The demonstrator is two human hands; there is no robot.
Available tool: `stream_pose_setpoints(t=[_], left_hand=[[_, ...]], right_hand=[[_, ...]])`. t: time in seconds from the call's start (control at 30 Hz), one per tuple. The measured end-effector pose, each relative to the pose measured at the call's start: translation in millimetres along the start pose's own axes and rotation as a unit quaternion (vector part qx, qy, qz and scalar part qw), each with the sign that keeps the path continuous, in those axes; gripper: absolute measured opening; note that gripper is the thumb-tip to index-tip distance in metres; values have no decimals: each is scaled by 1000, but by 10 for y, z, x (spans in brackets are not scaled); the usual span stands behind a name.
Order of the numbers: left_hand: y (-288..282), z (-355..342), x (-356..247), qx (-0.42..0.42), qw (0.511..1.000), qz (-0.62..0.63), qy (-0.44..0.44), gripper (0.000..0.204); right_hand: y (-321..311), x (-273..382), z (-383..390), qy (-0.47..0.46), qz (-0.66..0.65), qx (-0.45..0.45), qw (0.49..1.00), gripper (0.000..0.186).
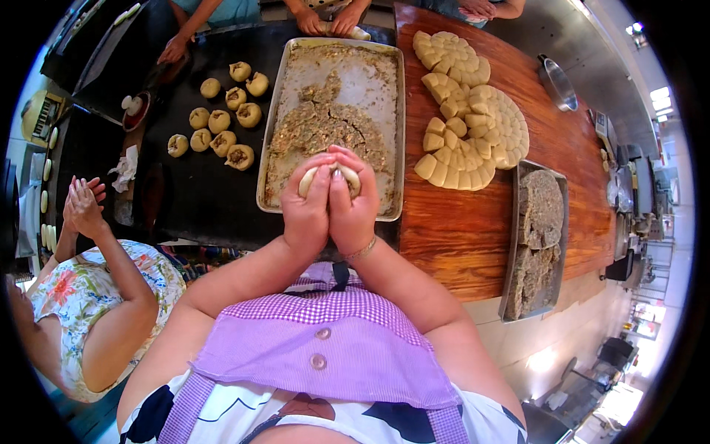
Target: The person flattens a piece of dough by hand, places a portion of filling from a tray into the center, and seals the dough into a ball before setting it on the table.
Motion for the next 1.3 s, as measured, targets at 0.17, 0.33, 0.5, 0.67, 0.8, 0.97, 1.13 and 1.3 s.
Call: stream_pose_setpoints(t=[0.17, 0.33, 0.5, 0.67, 0.8, 0.97, 1.13, 1.3], left_hand=[[-7, -289, 121, 61, 997, -40, 27, 31], [23, -133, 109, -21, 947, 269, -175, 46], [-92, -92, -74, 14, 932, 297, -207, 39], [2, 80, -96, -16, 981, 114, -157, 28], [-54, -27, -71, 95, 995, -7, -37, 49], [-266, -132, -107, 262, 962, -42, 58, 89], [-358, -18, -88, 277, 958, -60, 32, 80], [-283, 128, -138, 230, 966, -70, 95, 65]], right_hand=[[-10, -28, -199, 189, -104, -83, 973, 27], [45, 77, -105, 136, -120, -16, 983, 41], [-72, 173, -197, 48, -29, 72, 996, 50], [-12, 56, -38, -16, -25, 81, 996, 34], [12, 151, -60, 109, -57, -9, 992, 28], [-26, 248, -128, 253, -383, -10, 888, 42], [-124, 326, -6, 224, -302, 78, 923, 58], [-186, 298, 12, 212, -265, 138, 931, 59]])
Point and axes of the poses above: each hand's wrist, its own z-axis away from the middle knuckle, its own y-axis out of the palm, x = y × z, the point moved 1 cm from there along -z, towards the middle knuckle, and after that the axes turned 1 degree about z, right-handed, at the moved point
